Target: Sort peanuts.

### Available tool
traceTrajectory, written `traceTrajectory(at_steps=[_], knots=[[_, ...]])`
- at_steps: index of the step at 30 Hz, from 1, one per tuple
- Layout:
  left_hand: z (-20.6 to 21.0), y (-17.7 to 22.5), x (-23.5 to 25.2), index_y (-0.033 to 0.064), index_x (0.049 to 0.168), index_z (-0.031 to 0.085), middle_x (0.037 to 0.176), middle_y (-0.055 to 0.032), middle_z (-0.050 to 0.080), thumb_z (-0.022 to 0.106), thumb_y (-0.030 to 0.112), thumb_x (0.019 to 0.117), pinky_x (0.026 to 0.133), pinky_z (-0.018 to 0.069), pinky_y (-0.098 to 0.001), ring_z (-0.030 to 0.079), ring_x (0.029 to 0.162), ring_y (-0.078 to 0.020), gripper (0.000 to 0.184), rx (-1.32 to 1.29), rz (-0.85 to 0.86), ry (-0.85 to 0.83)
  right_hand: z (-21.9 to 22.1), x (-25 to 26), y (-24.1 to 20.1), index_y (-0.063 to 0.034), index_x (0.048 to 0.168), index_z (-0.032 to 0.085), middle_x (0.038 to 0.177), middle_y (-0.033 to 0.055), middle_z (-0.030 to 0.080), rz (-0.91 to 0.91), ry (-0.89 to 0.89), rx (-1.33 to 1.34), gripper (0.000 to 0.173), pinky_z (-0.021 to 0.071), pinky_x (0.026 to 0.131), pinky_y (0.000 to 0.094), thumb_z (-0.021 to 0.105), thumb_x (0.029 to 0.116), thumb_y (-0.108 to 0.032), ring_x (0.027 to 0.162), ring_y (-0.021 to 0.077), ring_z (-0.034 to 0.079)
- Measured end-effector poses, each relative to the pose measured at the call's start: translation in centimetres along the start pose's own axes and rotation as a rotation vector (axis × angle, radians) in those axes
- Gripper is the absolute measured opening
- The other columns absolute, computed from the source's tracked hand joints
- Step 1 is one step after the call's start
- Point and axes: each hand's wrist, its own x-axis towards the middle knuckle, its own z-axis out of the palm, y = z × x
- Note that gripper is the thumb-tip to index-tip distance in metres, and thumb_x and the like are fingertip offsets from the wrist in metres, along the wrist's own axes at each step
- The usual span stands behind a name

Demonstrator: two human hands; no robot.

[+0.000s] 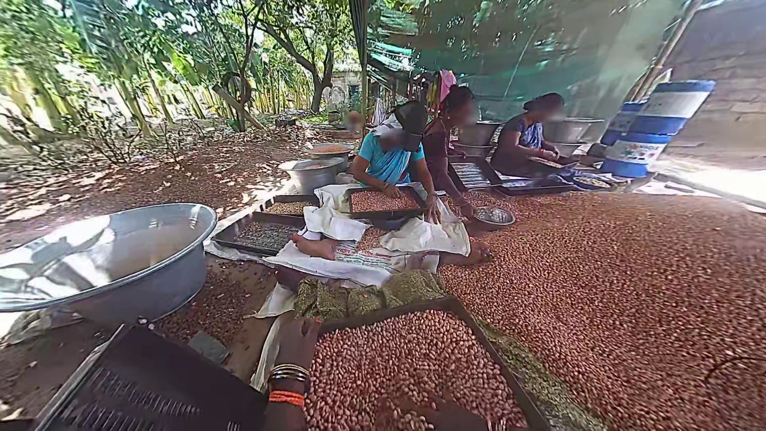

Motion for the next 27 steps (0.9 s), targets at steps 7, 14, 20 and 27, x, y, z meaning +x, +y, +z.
traceTrajectory(at_steps=[7, 14, 20, 27], knots=[[1.2, -1.7, 2.8, -0.0066, 0.132, 0.059, 0.132, -0.0283, 0.062, 0.051, 0.04, 0.1086, 0.111, 0.0417, -0.0536, 0.058, 0.129, -0.0382, 0.053, 0.039, -0.177, -0.101, 0.0, 11.5, -5.8, -0.0045, 0.14, 0.064, 0.173, 0.0172, 0.017, -0.249, -0.175, -0.222, 0.059, 0.0068, 0.117, 0.0798, 0.071, 0.0929, -0.04, 0.158, 0.0508, 0.002], [1.7, -1.9, 2.5, -0.0065, 0.13, 0.061, 0.132, -0.0283, 0.062, 0.051, 0.038, 0.1088, 0.111, 0.0414, -0.054, 0.058, 0.129, -0.0381, 0.05, 0.037, -0.167, -0.085, -3.2, 11.6, -1.1, -0.0257, 0.151, 0.055, 0.165, 0.0099, 0.039, 0.156, -0.026, -0.178, 0.051, 0.0152, 0.114, 0.0806, 0.053, 0.1038, -0.045, 0.152, 0.0467, 0.029], [0.2, -0.2, -0.8, -0.0052, 0.133, 0.057, 0.128, -0.0279, 0.063, 0.052, 0.031, 0.1091, 0.107, 0.0438, -0.0526, 0.06, 0.123, -0.0369, 0.044, -0.146, -0.088, 0.002, -3.7, 2.6, 3.4, -0.0358, 0.153, 0.051, 0.167, 0.0126, 0.035, 0.253, -0.035, -0.147, 0.063, 0.0253, 0.111, 0.0775, 0.064, 0.0958, -0.057, 0.152, 0.0504, 0.027], [0.2, 0.1, -0.2, -0.0051, 0.129, 0.061, 0.122, -0.0263, 0.065, 0.054, 0.036, 0.1082, 0.105, 0.0453, -0.0528, 0.062, 0.117, -0.0365, 0.047, -0.132, -0.065, 0.033, 0.2, 2.0, -1.5, -0.0251, 0.154, 0.051, 0.169, 0.0162, 0.031, -0.049, -0.118, -0.057, 0.065, 0.0243, 0.114, 0.0783, 0.068, 0.096, -0.047, 0.152, 0.0551, 0.023]])
